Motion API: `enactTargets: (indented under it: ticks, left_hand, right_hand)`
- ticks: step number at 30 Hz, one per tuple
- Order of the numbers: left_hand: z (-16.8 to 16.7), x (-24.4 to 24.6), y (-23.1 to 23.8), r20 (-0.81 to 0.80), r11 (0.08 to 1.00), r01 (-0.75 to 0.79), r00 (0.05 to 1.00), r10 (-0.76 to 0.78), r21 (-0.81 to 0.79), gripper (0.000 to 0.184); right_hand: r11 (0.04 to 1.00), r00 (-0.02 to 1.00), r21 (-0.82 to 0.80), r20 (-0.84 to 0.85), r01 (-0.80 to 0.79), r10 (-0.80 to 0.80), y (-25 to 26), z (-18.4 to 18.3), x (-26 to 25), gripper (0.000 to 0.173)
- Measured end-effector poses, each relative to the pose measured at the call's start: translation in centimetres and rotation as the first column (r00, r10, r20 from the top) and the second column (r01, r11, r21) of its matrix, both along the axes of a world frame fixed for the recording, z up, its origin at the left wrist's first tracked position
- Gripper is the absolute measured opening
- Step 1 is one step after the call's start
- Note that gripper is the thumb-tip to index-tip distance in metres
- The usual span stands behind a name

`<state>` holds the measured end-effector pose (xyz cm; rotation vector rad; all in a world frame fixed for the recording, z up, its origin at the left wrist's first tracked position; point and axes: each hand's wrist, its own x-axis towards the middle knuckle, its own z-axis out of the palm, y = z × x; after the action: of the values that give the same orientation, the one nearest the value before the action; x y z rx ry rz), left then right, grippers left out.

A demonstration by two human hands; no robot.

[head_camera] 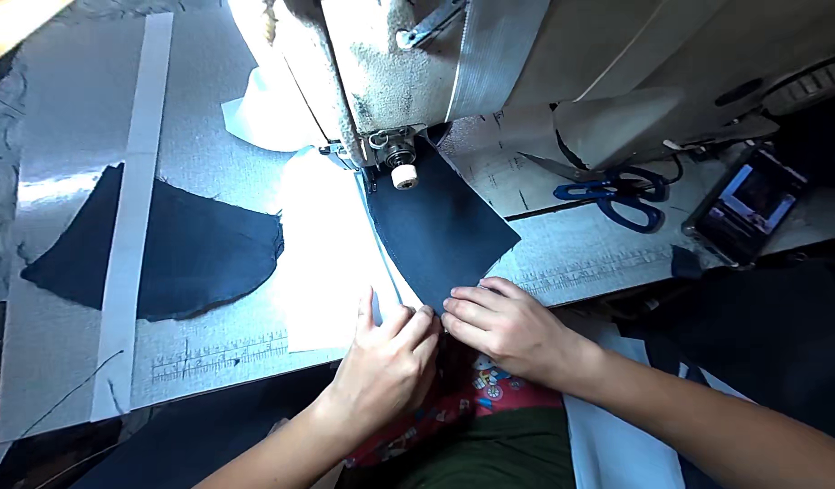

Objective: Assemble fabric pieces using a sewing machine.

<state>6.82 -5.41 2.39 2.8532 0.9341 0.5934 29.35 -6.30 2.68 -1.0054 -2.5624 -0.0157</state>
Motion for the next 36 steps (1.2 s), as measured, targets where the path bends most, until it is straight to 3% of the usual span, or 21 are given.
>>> enactTargets:
  ticks: [14, 28, 36]
  left_hand:
    - [0.2, -1.8, 2.6, -0.047, 1.0, -0.023, 0.999, 0.023, -0.008, 0.028]
    - [0.3, -4.0, 8.4, -0.016, 0.997, 0.043, 0.999, -0.044, -0.067, 0.036]
    - [-0.3, -5.1, 12.0, 0.035, 0.989, 0.078, 0.997, -0.074, -0.124, 0.037]
  right_hand:
    - [0.999, 0.997, 0.029, -0.063, 0.037, -0.035, 2.9, -0.4, -2.3, 0.023]
    - [0.996, 0.987, 0.034, -0.144, 0.081, -0.075, 6.3, -0.8, -4.2, 0.021]
    - [0.993, 0.99, -0.016, -0.079, 0.117, -0.118, 8.6, -0.3, -5.3, 0.015]
